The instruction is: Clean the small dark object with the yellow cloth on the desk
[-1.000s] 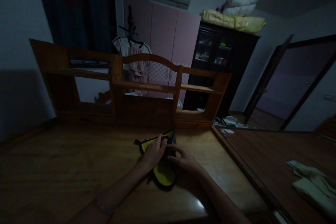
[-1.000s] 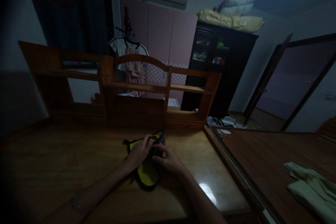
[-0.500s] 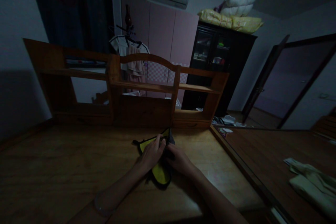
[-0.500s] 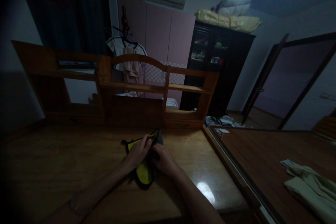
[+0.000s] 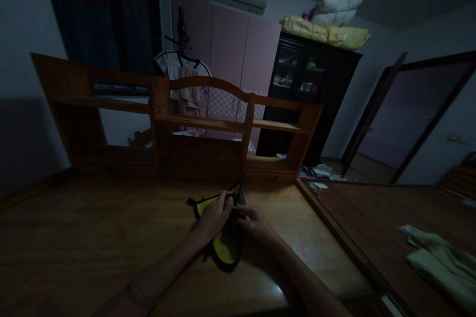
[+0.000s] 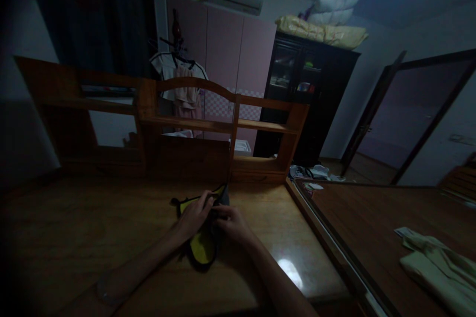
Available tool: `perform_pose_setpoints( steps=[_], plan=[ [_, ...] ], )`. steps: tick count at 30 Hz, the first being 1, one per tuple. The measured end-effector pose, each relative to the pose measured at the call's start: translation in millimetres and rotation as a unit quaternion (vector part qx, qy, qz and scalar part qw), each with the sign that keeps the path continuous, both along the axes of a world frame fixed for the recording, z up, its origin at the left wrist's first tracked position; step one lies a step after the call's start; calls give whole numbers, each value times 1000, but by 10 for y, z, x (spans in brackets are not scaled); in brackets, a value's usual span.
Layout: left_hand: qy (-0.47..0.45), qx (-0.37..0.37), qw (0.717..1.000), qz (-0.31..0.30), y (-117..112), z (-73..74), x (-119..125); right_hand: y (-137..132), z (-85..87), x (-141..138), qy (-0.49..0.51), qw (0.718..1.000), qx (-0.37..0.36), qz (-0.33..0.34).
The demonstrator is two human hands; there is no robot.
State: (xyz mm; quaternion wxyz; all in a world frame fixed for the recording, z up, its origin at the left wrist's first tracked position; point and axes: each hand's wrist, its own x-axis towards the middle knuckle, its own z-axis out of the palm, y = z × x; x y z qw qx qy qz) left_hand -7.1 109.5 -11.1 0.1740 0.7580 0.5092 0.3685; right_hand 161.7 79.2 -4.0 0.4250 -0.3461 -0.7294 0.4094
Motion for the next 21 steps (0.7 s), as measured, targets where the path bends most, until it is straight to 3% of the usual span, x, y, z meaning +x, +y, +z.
perform_pose_setpoints(
  steps=[4,14,21],
  plan=[
    [9,4,1000,-1,-2,1,5,12,10,-14,47,996,-67,39],
    [15,-1,1000,-2,-18,8,4,-30,-18,-24,-32,999,13,-36],
    [17,7,1000,-18,-32,45,1,-54,14,-19,-44,998,34,-26]
  ],
)
